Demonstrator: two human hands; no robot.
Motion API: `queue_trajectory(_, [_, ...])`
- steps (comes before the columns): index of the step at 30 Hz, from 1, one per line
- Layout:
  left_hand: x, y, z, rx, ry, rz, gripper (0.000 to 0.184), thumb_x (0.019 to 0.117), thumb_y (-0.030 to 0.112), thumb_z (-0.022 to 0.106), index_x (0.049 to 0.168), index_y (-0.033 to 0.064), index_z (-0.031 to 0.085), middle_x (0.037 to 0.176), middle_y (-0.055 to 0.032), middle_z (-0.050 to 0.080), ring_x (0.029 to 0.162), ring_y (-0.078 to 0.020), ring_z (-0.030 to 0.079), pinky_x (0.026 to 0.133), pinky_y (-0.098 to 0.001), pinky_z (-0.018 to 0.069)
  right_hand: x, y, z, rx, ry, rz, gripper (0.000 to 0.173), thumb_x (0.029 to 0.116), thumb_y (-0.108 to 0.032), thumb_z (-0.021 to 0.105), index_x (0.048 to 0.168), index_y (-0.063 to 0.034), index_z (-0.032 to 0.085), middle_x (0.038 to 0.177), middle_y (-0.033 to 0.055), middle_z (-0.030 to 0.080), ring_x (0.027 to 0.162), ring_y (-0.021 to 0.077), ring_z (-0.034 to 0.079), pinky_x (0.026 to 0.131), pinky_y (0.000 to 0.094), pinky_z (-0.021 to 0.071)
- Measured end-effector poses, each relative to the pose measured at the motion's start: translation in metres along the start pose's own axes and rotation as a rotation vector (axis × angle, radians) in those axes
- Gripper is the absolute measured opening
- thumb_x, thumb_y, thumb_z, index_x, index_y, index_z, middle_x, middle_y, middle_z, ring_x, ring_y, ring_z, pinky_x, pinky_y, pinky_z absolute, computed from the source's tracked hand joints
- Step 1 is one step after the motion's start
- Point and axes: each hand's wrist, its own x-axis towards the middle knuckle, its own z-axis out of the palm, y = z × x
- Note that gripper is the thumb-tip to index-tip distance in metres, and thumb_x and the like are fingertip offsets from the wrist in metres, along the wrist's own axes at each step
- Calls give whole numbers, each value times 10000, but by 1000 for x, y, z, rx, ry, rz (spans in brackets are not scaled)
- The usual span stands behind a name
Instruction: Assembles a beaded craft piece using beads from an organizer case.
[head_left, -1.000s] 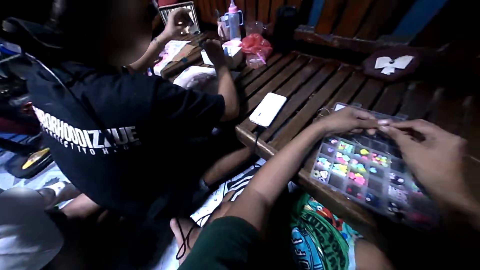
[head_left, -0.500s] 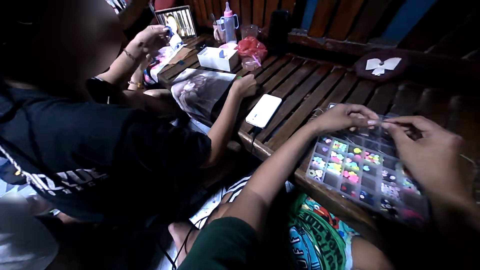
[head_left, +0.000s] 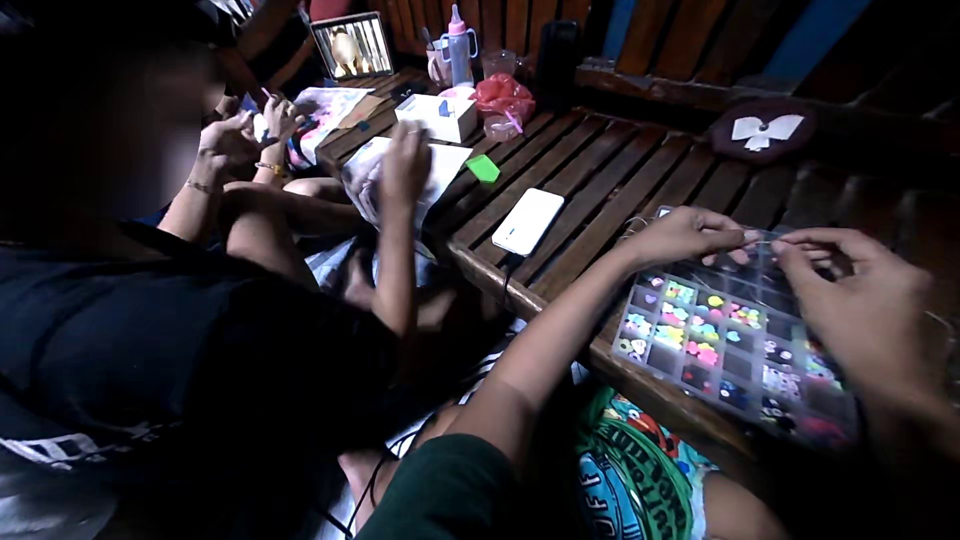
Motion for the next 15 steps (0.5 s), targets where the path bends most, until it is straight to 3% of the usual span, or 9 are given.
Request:
queue_trajectory(4, [-1, 2, 1, -4, 1, -13, 270, 1071, 78, 506, 957, -98, 675, 724, -31, 642, 576, -1, 487, 567, -180, 434, 0, 2, 1, 3, 5, -14, 289, 1026, -147, 592, 1150, 109, 645, 1058, 288, 645, 915, 233, 618, 852, 351, 508])
queue_trajectory(9, [-3, 2, 2, 28, -3, -13, 319, 1098, 91, 437, 910, -84, 626, 666, 3, 491, 568, -14, 448, 546, -162, 407, 0, 8, 3, 14, 3, -8, 294, 1026, -157, 595, 1153, 102, 653, 1059, 275, 654, 916, 224, 630, 848, 350, 517])
queue_trajectory(15, [-4, 4, 2, -3, 1, -39, 381, 1114, 147, 410, 876, -66, 618, 633, 7, 491, 533, -11, 443, 511, -157, 395, 0, 7, 3, 12, 2, -8, 301, 1033, -171, 587, 1156, 93, 661, 1084, 276, 656, 943, 235, 636, 870, 353, 517])
